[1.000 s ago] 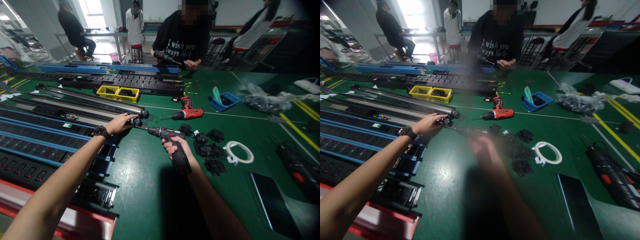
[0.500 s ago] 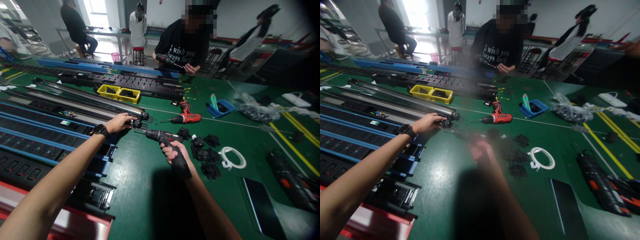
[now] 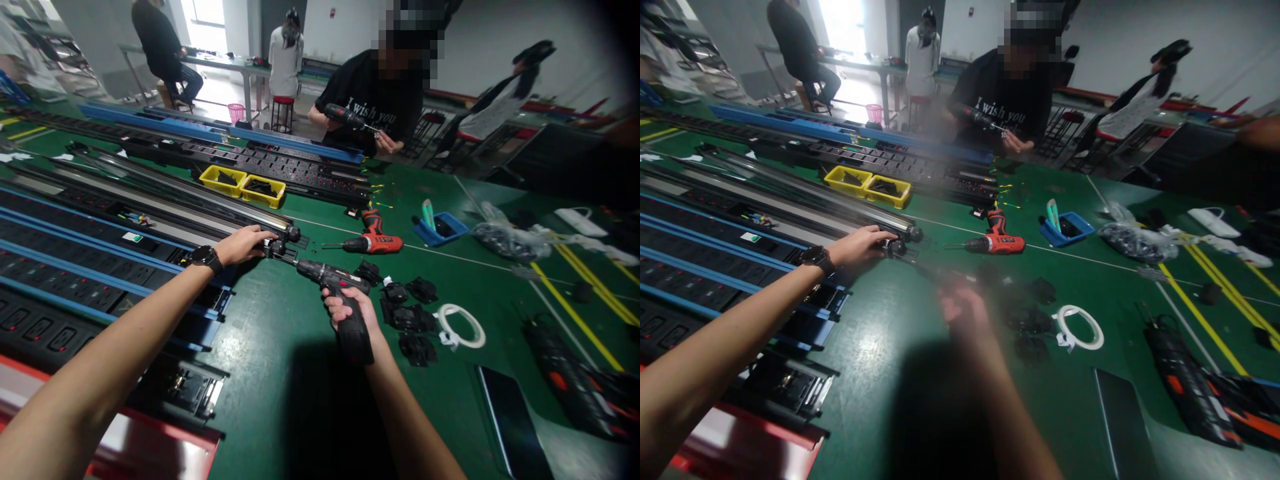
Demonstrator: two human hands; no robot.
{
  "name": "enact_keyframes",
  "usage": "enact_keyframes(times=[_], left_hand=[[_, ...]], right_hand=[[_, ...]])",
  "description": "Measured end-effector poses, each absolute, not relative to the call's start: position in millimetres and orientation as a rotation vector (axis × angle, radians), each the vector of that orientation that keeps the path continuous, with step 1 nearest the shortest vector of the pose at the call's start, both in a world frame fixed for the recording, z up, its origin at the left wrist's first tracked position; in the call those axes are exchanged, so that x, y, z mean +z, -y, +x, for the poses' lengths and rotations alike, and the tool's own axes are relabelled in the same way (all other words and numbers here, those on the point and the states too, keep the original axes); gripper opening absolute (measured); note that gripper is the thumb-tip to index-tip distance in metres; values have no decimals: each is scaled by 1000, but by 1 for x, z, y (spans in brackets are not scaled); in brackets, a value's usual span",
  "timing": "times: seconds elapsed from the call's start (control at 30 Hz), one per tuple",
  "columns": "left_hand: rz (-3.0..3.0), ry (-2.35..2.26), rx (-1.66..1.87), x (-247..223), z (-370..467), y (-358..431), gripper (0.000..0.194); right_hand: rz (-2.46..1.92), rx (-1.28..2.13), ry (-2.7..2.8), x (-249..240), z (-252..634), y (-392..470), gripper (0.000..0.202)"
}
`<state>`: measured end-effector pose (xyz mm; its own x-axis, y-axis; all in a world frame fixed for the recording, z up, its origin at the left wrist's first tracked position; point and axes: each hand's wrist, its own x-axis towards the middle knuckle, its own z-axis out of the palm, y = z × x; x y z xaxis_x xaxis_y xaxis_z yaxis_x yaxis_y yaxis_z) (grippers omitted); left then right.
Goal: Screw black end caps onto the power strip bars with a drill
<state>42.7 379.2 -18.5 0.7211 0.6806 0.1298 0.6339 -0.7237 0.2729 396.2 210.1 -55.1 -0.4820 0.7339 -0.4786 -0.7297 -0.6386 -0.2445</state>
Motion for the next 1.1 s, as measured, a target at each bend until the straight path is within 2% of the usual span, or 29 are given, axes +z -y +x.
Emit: enact_keyframes(times=[0.23,0.4,0.57,0.73,0.8,0.9,1.1], left_hand=[[2661,-1129,328,-15,47,-374,83],[2670,-1095,190,-6,47,-387,80],[2713,-995,41,19,53,-410,76],[2776,-1008,-155,25,66,-422,89],[2801,-1079,-202,22,68,-421,86],[2841,-1184,-207,21,70,-416,76],[2922,-1149,-55,27,72,-411,77]], right_hand=[[-584,2257,28,-71,405,-212,38],[-418,2282,78,-85,412,-210,32],[-443,2235,280,-86,411,-206,29],[-475,2197,377,-84,410,-204,30],[-478,2195,383,-84,410,-206,30],[-491,2188,362,-82,407,-208,30],[-580,2155,369,-79,399,-210,33]])
